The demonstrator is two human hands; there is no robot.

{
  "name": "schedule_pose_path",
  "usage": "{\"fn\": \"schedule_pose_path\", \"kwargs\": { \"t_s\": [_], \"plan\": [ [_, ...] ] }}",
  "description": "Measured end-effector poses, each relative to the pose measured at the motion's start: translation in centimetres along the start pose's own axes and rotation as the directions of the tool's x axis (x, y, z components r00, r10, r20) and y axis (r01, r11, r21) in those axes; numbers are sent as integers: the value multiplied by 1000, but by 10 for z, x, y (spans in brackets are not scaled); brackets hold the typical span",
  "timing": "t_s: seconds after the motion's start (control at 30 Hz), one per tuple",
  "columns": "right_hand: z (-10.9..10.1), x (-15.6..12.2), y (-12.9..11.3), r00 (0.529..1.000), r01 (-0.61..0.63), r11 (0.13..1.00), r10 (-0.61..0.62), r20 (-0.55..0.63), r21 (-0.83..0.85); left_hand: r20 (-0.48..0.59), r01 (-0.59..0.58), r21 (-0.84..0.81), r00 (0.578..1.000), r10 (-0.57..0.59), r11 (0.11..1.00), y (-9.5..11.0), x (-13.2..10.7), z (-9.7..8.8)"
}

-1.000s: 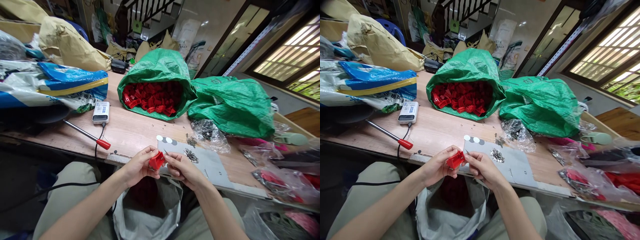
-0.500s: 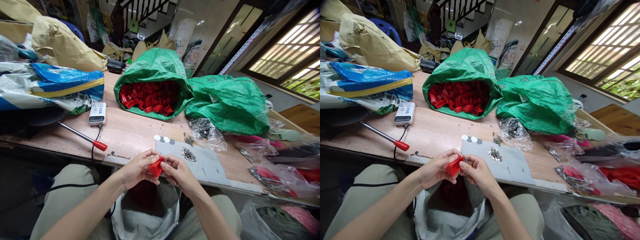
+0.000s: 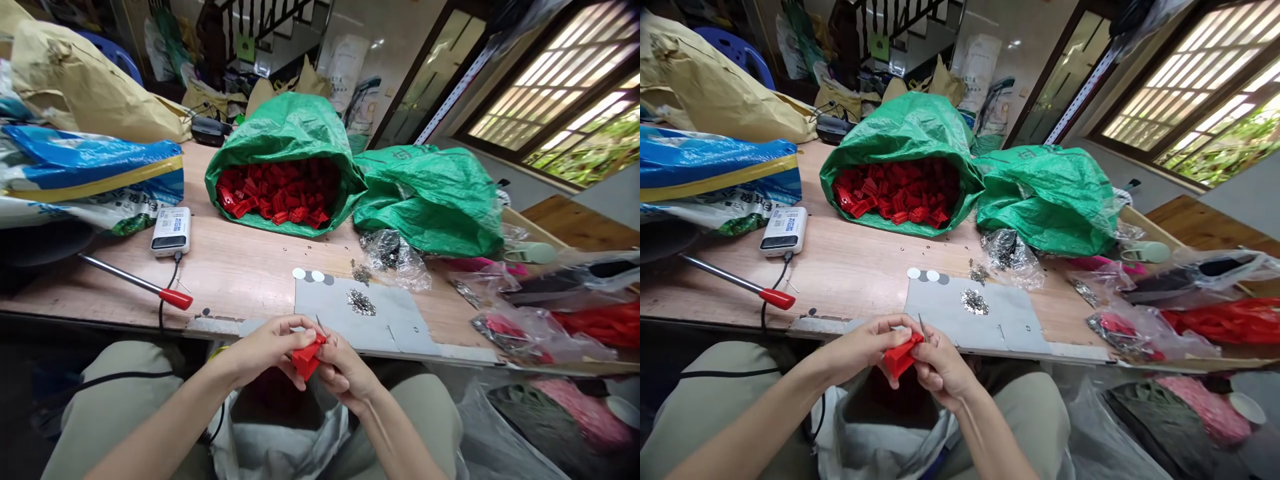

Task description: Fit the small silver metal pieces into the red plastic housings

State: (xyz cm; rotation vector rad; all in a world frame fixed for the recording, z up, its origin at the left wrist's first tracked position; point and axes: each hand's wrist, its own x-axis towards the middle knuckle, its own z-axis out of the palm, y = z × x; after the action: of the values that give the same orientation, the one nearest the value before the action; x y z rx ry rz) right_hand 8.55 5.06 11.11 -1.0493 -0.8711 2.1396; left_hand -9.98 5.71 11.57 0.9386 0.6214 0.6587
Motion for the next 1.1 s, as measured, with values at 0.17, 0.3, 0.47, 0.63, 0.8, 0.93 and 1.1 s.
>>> {"fn": "schedule_pose_path", "kwargs": {
  "t_s": [0.17, 0.3, 0.47, 0.63, 0.8, 0.93, 1.1],
  "plan": [
    [-4, 1, -5, 959, 125, 992, -129, -254, -30, -125, -256, 687, 880, 457, 681, 1, -1, 5],
    [-17, -9, -15, 962, 70, 948, -146, -230, -310, 9, -375, 760, 823, 568, 531, -7, 7, 4],
    [-60, -19, -38, 686, -76, 376, -653, -322, -923, -137, -232, 839, 785, 604, 492, -12, 15, -3],
    [-86, -16, -55, 673, -356, 111, -658, -337, -928, -143, -139, 903, 796, 588, 407, -16, 17, -5],
    [-84, -10, -68, 751, -424, -42, -574, -326, -905, -156, -142, 889, 800, 579, 436, -16, 18, -6],
    [-83, -9, -76, 788, -414, -141, -550, -276, -900, -179, -151, 863, 800, 572, 482, -15, 18, -8],
    [-64, -4, -68, 839, -60, 196, -522, -156, -979, -176, -172, 839, 812, 557, 516, -15, 21, -12]
  ]
}}
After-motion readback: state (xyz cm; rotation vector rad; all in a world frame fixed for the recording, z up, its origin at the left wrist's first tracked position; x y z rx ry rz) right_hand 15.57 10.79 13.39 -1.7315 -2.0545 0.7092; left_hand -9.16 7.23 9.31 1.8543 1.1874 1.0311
